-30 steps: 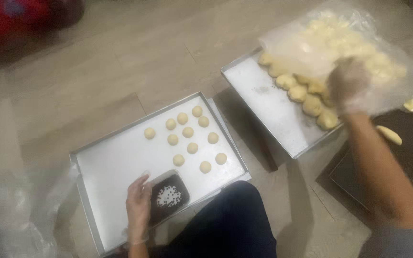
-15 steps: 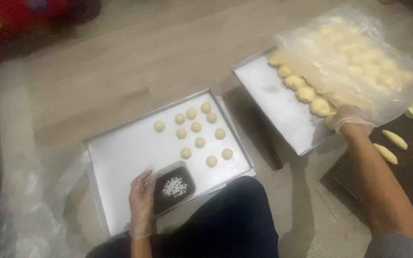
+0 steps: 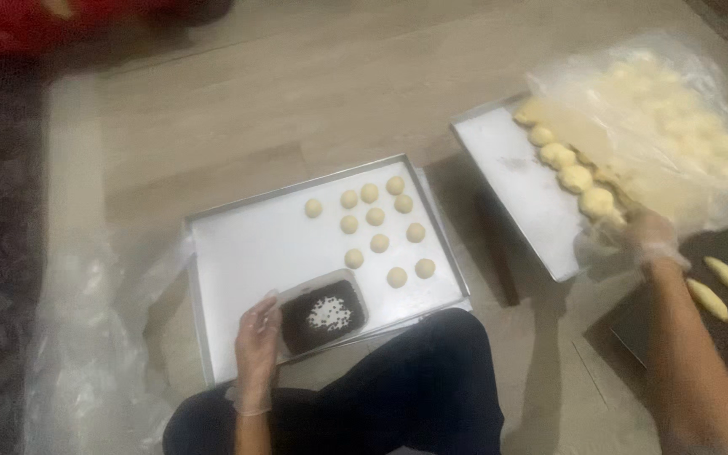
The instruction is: The person prepares bread dough by hand, taking pieces of dough from a tray, filling them with a dark mixture from a container, and shaping them into rounds before placing them back onto a tray.
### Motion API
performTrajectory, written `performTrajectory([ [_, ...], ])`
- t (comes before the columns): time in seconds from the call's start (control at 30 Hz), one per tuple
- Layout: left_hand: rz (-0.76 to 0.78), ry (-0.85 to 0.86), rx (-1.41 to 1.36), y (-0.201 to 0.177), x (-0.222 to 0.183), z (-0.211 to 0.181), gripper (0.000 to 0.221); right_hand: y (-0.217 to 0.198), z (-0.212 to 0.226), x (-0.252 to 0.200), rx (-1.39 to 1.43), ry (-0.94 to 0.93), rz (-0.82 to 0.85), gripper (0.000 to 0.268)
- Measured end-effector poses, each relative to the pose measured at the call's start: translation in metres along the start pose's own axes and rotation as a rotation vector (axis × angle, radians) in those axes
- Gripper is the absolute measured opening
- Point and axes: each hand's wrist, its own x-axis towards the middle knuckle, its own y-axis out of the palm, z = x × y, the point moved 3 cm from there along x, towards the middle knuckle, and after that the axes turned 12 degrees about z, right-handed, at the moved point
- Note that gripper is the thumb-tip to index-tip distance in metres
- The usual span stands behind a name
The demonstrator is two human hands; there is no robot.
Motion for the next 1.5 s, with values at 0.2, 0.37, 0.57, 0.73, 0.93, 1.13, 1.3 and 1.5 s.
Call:
performTrajectory([
  [0.2, 0.091, 0.017, -0.035, 0.05, -0.008, -0.005, 0.04, 0.096, 0.051, -0.045, 0.588, -0.898, -0.128, 0.041],
  [0.37, 0.307, -0.146, -0.779, 0.117, -0.012, -0.045, 0.053, 0.242, 0.174, -0.155, 0.582, -1.12, 0.355, 0.043],
  [0.57, 0.013, -0.1, -0.548, 0.1, 0.031, 0.027, 0.037, 0.251, 0.223, -0.279, 0.66, -1.083, 0.332, 0.071],
  [0.73, 0.088, -0.055, -0.612, 0.079, -0.004, -0.012, 0.044, 0.294, 0.23, -0.276, 1.082, -0.855, 0.488, 0.041],
  [0.93, -0.155, -0.203, -0.759, 0.098, 0.021, 0.064, 0.05, 0.315, 0.23, -0.272, 0.991, -0.906, 0.589, 0.031],
  [1.13, -0.173, -0.28, -0.563, 0.093, 0.014, 0.097, 0.055, 0.366, 0.211, -0.261, 0.974, -0.832, 0.632, 0.028],
  [1.3, -0.225, -0.382, -0.543, 0.091, 0.006, 0.113, 0.063, 0.395, 0.199, -0.257, 0.989, -0.657, 0.808, 0.031],
  [1.5, 0.062, -0.332, -0.941, 0.072, -0.008, 0.059, 0.078, 0.352, 0.216, -0.299, 1.07, -0.693, 1.139, 0.032],
])
